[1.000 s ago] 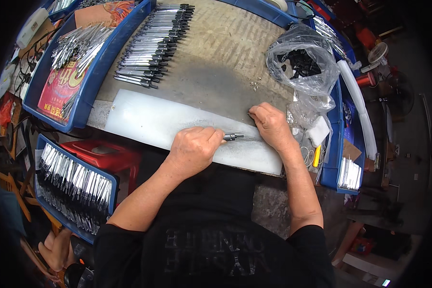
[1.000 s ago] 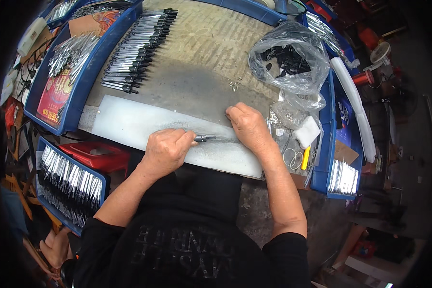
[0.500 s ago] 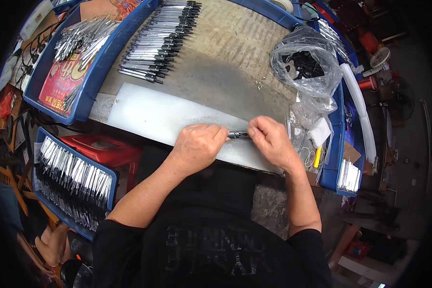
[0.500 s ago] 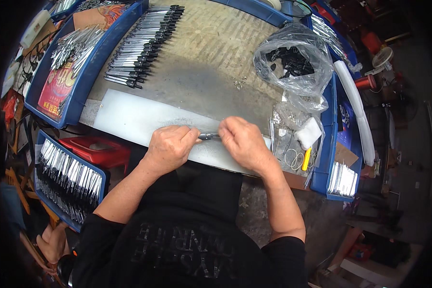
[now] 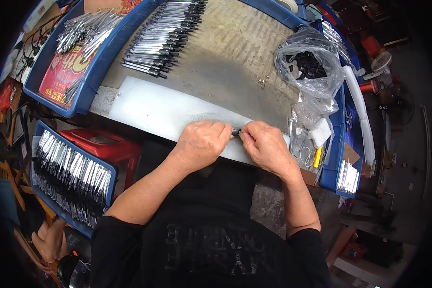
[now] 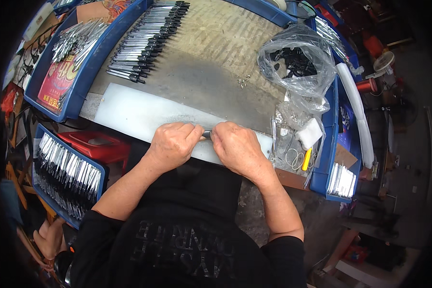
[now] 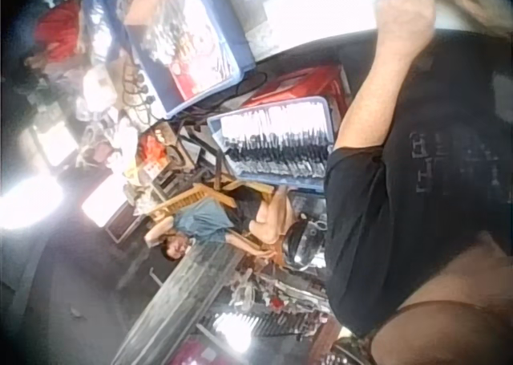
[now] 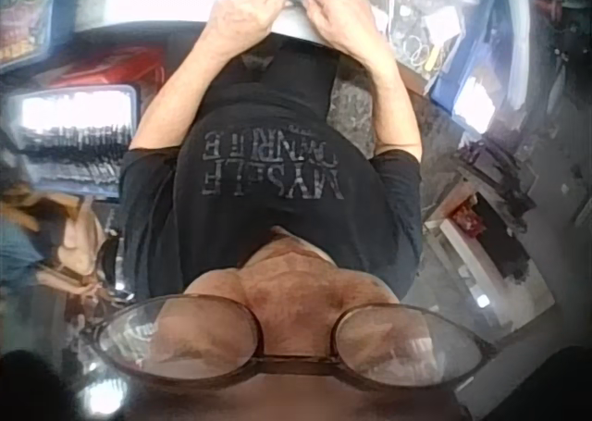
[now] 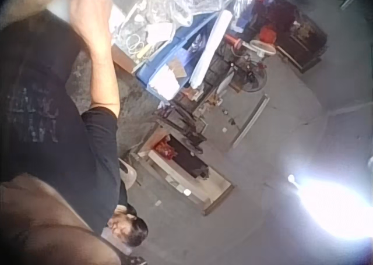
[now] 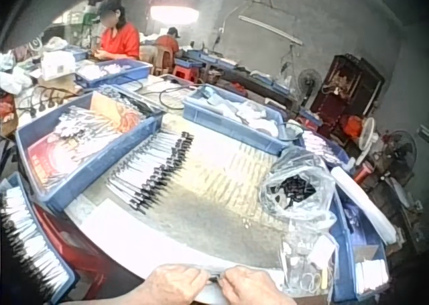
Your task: The person assembles metal components by attaching small parts and fittings by hand, placing assembled pieces in rows on the table.
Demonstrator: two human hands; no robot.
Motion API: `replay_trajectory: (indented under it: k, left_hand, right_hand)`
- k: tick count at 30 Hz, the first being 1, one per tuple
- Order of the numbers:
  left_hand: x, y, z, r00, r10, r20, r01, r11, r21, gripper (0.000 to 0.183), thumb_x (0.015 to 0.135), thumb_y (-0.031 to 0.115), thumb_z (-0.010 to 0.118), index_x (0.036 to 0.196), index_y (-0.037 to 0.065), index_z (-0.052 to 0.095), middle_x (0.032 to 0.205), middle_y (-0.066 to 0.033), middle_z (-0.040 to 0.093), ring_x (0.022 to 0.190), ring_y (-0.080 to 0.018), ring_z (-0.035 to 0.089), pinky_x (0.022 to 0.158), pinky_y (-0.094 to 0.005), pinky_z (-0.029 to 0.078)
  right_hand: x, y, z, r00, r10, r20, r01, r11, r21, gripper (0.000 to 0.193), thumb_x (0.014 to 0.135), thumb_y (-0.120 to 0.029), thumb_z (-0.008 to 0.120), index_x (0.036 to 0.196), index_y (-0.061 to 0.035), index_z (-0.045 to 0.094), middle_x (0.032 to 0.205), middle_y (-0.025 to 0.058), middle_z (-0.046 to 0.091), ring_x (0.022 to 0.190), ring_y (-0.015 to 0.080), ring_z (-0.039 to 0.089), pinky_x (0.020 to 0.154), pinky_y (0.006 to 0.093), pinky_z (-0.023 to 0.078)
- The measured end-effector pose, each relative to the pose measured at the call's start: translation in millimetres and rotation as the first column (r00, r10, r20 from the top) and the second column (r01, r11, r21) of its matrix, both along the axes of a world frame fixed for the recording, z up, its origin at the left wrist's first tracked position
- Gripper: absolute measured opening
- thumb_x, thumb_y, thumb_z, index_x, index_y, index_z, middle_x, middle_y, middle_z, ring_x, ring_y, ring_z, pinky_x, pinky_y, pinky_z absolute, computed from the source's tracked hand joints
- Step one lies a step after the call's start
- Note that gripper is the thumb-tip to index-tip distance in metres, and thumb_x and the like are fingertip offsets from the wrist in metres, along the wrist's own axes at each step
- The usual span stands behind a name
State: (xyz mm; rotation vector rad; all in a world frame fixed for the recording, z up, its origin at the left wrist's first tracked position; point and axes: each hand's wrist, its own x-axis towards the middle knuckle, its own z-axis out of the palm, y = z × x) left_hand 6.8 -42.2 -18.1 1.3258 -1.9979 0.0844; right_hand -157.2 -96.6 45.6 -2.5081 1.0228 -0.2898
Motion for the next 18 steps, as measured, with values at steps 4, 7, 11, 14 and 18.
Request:
replay_trajectory:
  k: [4,7,11,14,18]
  left_hand:
    - [-0.1,-0.5,-1.5,1.000,-0.006,-0.002,0.006,1.000,-0.006,0.015,0.074,0.017,0.065,0.075,0.005,0.055,0.057,-0.0036,0.046,0.049,-0.0176,0.052,0.044,-0.0310,0.042]
    - [0.1,-0.7,0.2,1.000,-0.002,0.021,0.002,1.000,-0.011,0.014,0.071,0.014,0.061,0.066,0.009,0.049,0.059,-0.0014,0.047,0.053,-0.0153,0.054,0.046,-0.0280,0.045]
    - [1.4,-0.3,-0.6,1.000,-0.012,-0.024,0.012,1.000,0.007,0.016,0.074,0.017,0.065,0.076,0.005,0.055,0.058,-0.0042,0.048,0.051,-0.0183,0.054,0.045,-0.0311,0.043]
    - [0.9,-0.2,0.7,0.998,-0.008,-0.057,0.010,0.999,0.031,0.016,0.074,0.017,0.065,0.077,0.005,0.056,0.058,-0.0044,0.049,0.051,-0.0188,0.055,0.046,-0.0312,0.044]
    - [0.4,-1.9,-0.5,0.997,-0.013,-0.074,0.015,1.000,0.025,0.015,0.075,0.017,0.066,0.077,0.005,0.056,0.059,-0.0046,0.050,0.051,-0.0193,0.055,0.046,-0.0315,0.044]
  right_hand:
    - [2.9,2.5,3.3,0.998,-0.047,-0.038,0.048,0.999,0.018,0.013,0.080,-0.010,0.057,0.074,0.0013,0.055,0.070,0.0194,0.058,0.067,0.0370,0.058,0.061,0.0440,0.046]
    - [2.8,3.3,3.4,0.987,-0.159,0.025,0.155,0.983,0.101,0.014,0.079,-0.011,0.061,0.074,0.0010,0.054,0.073,0.0175,0.059,0.069,0.0354,0.058,0.061,0.0423,0.046]
    - [-2.8,0.1,-3.5,0.978,-0.184,0.096,0.171,0.977,0.131,0.018,0.078,-0.011,0.066,0.077,0.0016,0.054,0.070,0.0117,0.056,0.062,0.0228,0.053,0.058,0.0323,0.044]
    - [-8.6,-2.3,-8.3,0.964,-0.221,0.146,0.187,0.958,0.219,0.019,0.078,-0.015,0.067,0.083,0.0006,0.057,0.077,0.0136,0.058,0.068,0.0258,0.058,0.060,0.0355,0.045]
    - [-11.8,-4.1,-18.0,0.945,-0.165,0.284,0.104,0.971,0.217,0.020,0.081,-0.016,0.064,0.094,-0.0004,0.062,0.075,0.0128,0.059,0.066,0.0232,0.057,0.060,0.0331,0.045]
